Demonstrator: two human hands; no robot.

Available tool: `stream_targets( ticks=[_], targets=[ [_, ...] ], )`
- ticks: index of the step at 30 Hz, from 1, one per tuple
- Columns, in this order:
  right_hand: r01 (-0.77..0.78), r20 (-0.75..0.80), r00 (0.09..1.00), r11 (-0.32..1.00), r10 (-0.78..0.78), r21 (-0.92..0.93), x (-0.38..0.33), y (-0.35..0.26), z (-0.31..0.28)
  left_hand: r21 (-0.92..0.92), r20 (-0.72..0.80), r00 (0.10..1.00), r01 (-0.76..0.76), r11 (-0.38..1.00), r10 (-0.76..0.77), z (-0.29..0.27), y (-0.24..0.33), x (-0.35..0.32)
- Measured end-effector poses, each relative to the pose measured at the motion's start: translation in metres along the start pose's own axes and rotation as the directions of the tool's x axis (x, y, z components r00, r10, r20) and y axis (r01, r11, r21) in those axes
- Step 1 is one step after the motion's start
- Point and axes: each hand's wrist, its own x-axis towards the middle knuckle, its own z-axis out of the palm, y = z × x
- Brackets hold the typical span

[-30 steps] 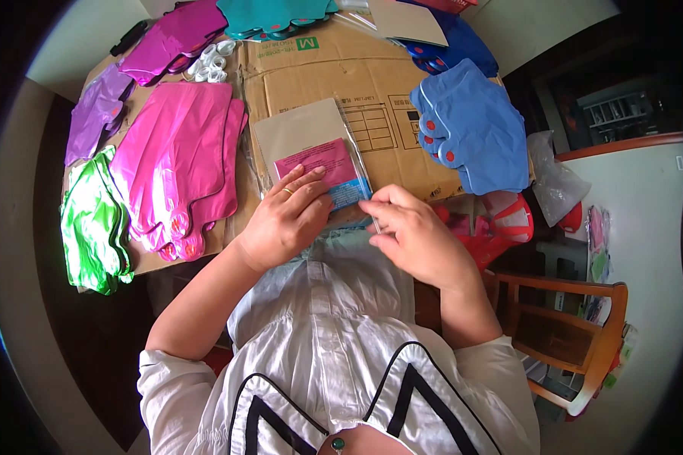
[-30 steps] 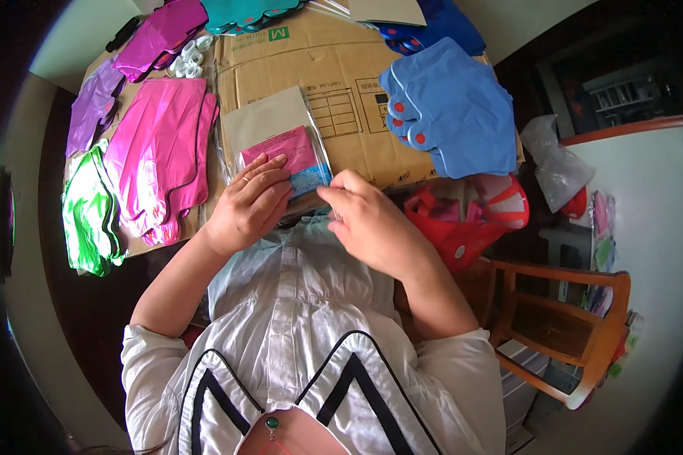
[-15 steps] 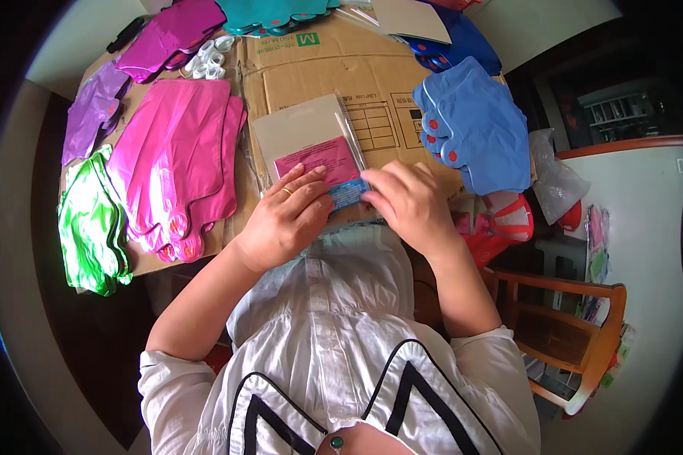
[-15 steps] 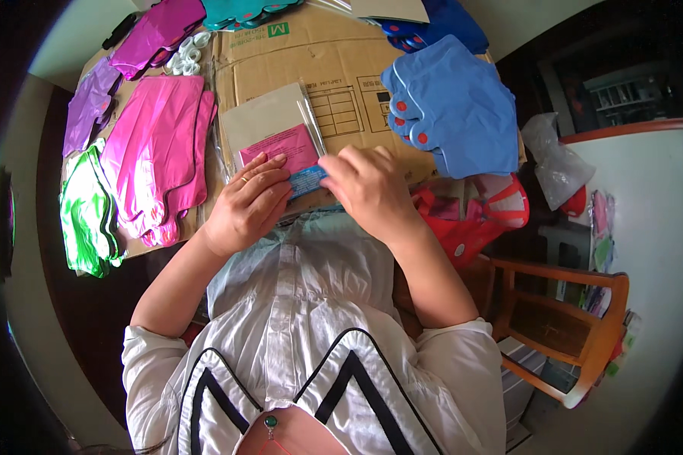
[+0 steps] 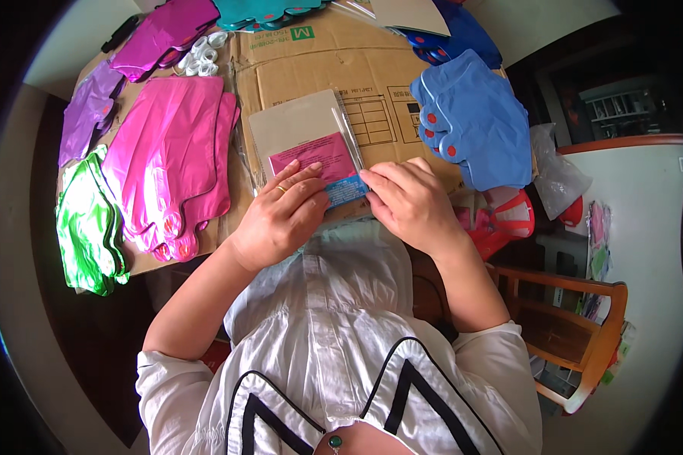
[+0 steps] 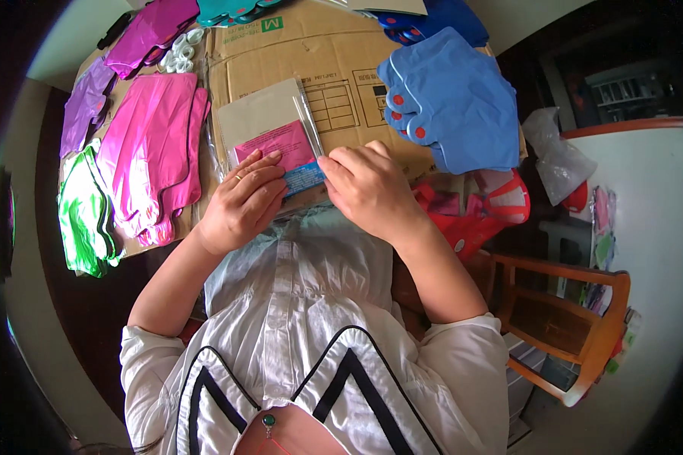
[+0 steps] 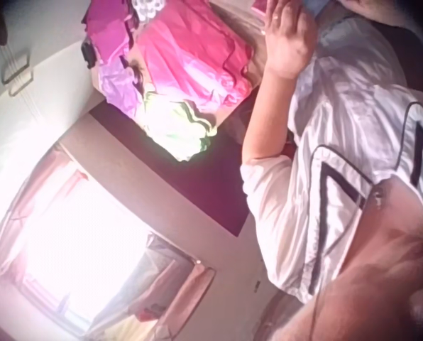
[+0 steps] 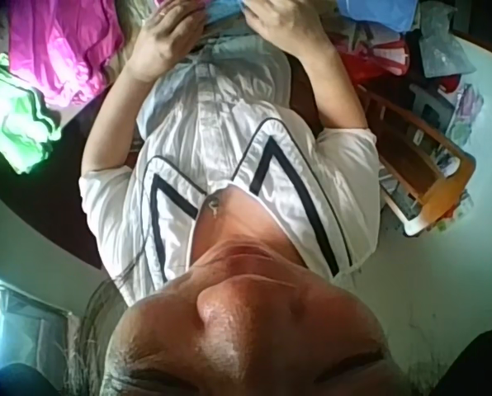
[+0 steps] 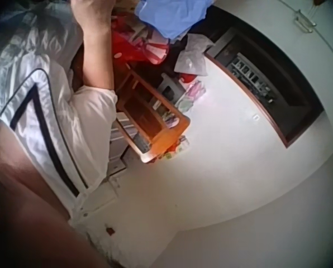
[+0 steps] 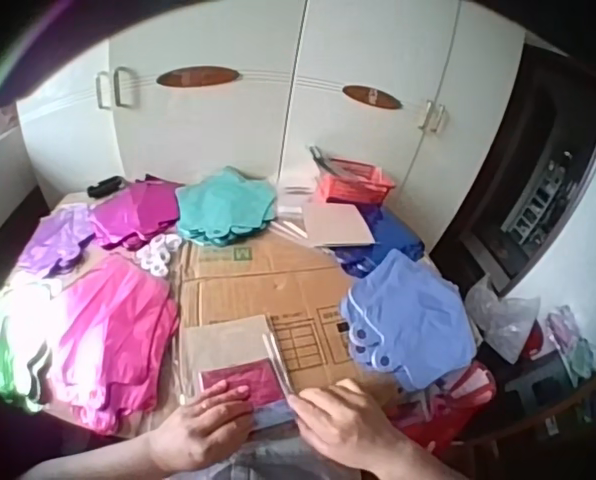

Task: Folding colorful foil balloons and placing them into cardboard-backed plastic packaging with labels.

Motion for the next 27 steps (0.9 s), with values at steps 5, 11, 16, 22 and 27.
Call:
stream_targets(
  ticks=[5,11,16,22,27],
  targets=[
    [-0.053,-0.055,0.997,0.994,0.048,-0.093,0.0,-0.007,0.012,0.0,0.004,1.0,-0.012,1.0,0.012,-0.001,-0.001,0.001],
    [-0.32,-0.085,0.94,0.939,0.331,0.122,-0.007,-0.016,0.014,-0.061,-0.004,0.999,0.037,0.997,-0.038,-0.006,0.003,0.008],
    [-0.382,-0.09,0.904,0.884,0.418,0.268,-0.029,-0.015,-0.001,0.003,0.093,0.991,0.091,0.996,-0.091,-0.014,0.004,0.024],
    [-0.259,-0.124,0.953,0.955,0.276,0.143,-0.029,-0.021,0.006,0.123,0.163,0.987,-0.016,0.992,-0.005,0.003,-0.003,0.032],
    [-0.271,-0.09,0.957,0.961,0.276,0.061,-0.038,-0.019,0.002,0.009,0.131,0.991,-0.015,1.0,0.014,0.007,0.001,0.027]
  ],
)
